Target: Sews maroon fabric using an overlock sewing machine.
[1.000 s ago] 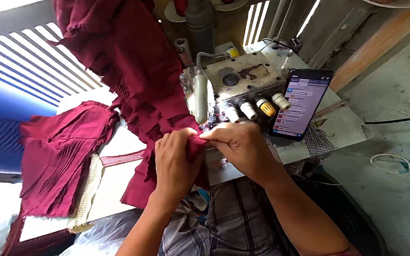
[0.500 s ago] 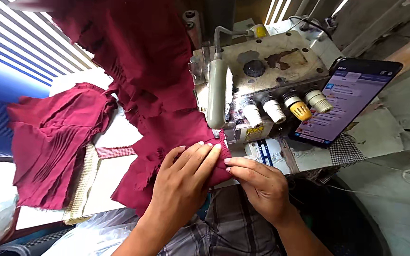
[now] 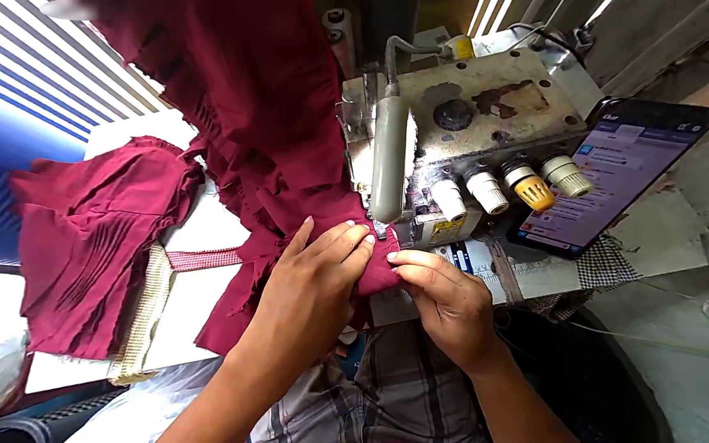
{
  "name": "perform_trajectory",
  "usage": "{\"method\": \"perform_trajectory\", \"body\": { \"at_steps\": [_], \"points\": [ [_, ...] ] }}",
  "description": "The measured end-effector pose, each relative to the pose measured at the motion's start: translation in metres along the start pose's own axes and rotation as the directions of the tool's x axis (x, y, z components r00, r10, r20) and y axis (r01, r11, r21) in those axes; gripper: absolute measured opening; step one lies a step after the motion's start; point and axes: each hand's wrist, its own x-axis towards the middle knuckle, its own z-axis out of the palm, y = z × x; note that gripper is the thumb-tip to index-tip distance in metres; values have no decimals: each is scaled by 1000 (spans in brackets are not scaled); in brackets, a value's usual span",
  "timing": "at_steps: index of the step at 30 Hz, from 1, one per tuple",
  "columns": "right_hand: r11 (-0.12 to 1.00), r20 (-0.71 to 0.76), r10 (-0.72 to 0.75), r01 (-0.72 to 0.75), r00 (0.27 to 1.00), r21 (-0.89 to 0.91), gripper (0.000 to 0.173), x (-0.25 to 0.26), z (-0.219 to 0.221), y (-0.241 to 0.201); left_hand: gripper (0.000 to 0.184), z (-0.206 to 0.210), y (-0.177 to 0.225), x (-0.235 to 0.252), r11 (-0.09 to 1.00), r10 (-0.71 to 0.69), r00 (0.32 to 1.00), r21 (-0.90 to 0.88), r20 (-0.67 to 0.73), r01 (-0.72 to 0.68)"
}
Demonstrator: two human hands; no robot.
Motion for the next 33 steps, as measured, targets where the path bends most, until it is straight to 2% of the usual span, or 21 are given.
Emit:
{"method": "perform_trajectory", "body": {
  "at_steps": [5,8,11,12,14,17,20,24,27,30,32,33],
  "points": [
    [1000,-49,7,-9,999,-27,15,5,10,3,37,-4,-15,11,999,35,999,-21,-6,-35],
    [999,-63,21,-24,998,-49,15,7,12,3,47,-9,-5,1,999,-41,999,27,-24,41],
    [992,-47,69,-74,996,-106,15,9,11,2,64,-13,0,-26,986,-165,985,-28,-52,163],
    [989,-33,80,-84,996,-124,15,10,10,2,62,-13,-3,-35,981,-188,979,-50,-74,185],
    [985,11,80,-77,997,-155,16,15,7,0,48,-14,-11,-49,977,-210,969,-65,-130,203],
    [973,108,53,-27,993,-228,17,27,1,-5,23,-27,-11,-58,971,-231,952,15,-201,239],
    [953,223,27,43,974,-300,13,42,-8,-14,19,-42,-3,-52,957,-237,934,102,-267,272],
    [935,339,46,78,940,-346,11,56,-15,-25,27,-50,2,-36,981,-183,938,6,-295,194],
    [971,388,31,63,921,-229,14,63,-21,-30,28,-50,6,-34,986,-123,927,-147,-355,74],
    [991,353,-68,104,933,-84,16,66,-23,-40,31,-31,11,-26,973,-92,910,-233,-404,-5],
    [981,280,-120,157,952,-113,17,67,-22,-44,41,-15,13,-19,971,-110,919,-237,-378,19],
    [975,238,-134,171,962,-143,16,67,-22,-46,51,-8,14,-16,975,-138,924,-215,-356,62]
  ]
}}
